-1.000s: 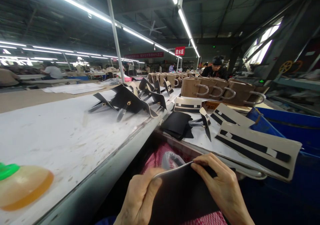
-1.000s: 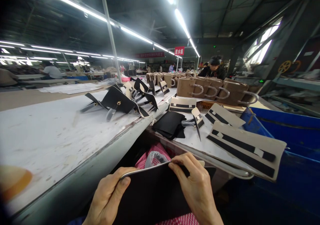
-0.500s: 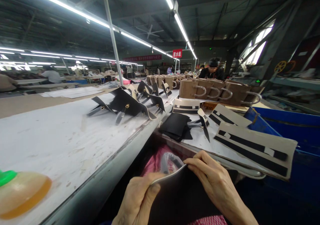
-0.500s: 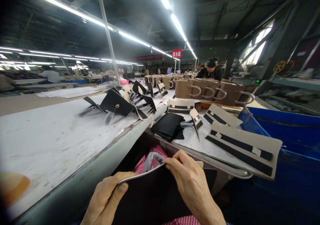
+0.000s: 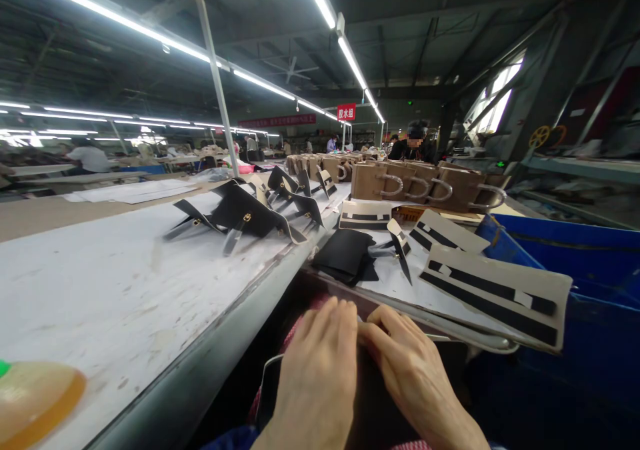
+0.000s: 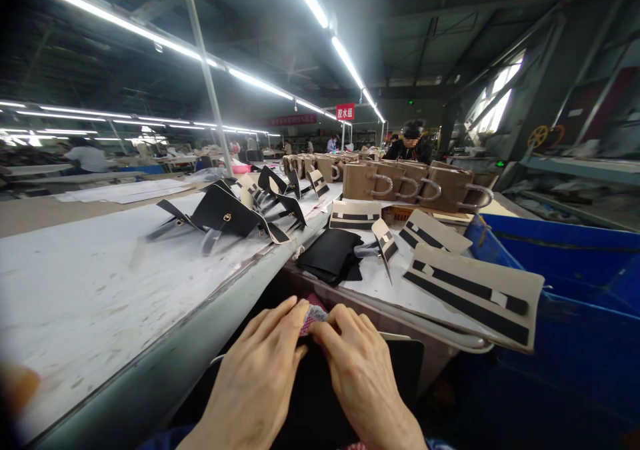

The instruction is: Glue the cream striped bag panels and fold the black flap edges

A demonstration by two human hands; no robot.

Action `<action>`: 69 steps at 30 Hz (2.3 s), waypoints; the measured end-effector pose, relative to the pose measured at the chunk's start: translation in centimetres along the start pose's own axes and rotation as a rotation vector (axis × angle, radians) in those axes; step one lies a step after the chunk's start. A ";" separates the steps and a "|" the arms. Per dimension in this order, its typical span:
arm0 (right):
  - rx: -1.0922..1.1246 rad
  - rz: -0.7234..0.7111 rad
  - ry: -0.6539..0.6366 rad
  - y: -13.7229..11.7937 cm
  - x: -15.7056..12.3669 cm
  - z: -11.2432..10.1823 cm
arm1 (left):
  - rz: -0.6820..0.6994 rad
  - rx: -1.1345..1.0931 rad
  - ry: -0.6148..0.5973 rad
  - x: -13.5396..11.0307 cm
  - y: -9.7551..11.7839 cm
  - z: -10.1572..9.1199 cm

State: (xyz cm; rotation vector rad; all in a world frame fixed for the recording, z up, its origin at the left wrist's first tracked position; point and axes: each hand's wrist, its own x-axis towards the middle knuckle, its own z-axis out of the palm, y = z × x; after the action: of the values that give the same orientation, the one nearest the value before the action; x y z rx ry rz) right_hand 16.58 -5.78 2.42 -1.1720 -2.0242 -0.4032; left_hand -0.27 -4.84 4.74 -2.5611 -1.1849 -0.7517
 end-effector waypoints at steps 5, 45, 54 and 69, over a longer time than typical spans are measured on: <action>-0.070 -0.051 0.008 -0.2 -0.3 -0.5 | -0.344 -0.009 -0.505 2.8 0.3 0.2; 0.937 0.818 0.396 4.3 -4.0 -0.3 | -0.087 -0.599 -0.032 -3.9 -5.2 -3.0; 0.944 1.003 0.419 2.8 -2.1 -1.4 | -0.136 -0.746 -0.088 -3.6 -4.9 -3.5; 0.610 0.735 0.444 1.4 -0.9 -2.5 | -0.258 -0.896 0.080 -0.4 -2.9 -1.9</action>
State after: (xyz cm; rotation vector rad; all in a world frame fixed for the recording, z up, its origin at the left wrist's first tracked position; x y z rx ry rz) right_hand 19.12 -7.08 3.25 -1.1911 -1.0987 0.2882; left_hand -3.41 -3.95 6.09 -2.9954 -1.3829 -1.7591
